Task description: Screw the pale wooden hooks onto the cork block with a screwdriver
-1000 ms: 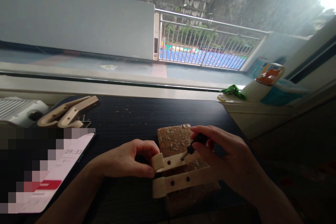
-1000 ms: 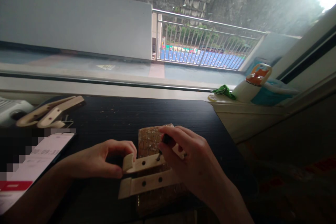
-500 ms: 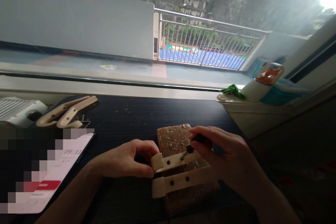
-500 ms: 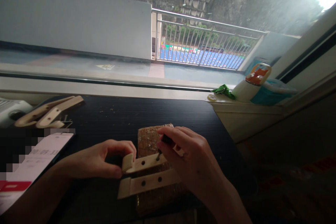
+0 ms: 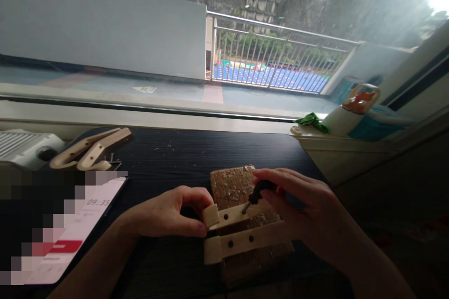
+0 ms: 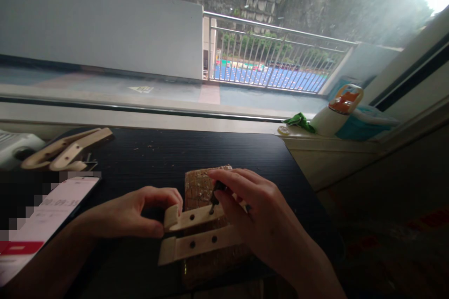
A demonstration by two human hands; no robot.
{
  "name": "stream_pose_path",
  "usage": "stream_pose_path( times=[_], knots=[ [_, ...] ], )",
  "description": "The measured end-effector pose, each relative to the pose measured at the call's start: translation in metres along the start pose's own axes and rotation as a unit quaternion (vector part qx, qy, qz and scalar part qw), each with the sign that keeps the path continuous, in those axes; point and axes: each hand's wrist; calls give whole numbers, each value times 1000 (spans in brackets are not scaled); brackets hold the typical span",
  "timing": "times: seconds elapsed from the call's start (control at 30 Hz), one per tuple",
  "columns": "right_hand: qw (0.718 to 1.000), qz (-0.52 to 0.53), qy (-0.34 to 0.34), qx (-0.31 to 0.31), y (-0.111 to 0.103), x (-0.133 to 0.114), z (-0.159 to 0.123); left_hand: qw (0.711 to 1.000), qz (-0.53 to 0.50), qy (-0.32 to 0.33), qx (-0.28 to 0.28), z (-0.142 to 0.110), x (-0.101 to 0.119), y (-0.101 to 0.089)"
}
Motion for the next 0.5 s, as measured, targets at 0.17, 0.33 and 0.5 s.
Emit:
stream_pose_path(
  times=[0.17,0.33,0.5],
  knots=[
    [999,-7,22,30,5,3,2,1000,-3,0,2,1,0,0],
    [1000,-10,18,20,2,-1,1,1000,2,-11,7,0,2,1],
    [1000,-5,5,12,-4,-4,3,1000,4,-7,2,-1,3,2]
  ],
)
Point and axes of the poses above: each hand's wrist, its own z-axis towards the middle knuckle, its own y-axis out of the palm, x = y × z, and after that the axes turned 10 degrees about -z, right-handed
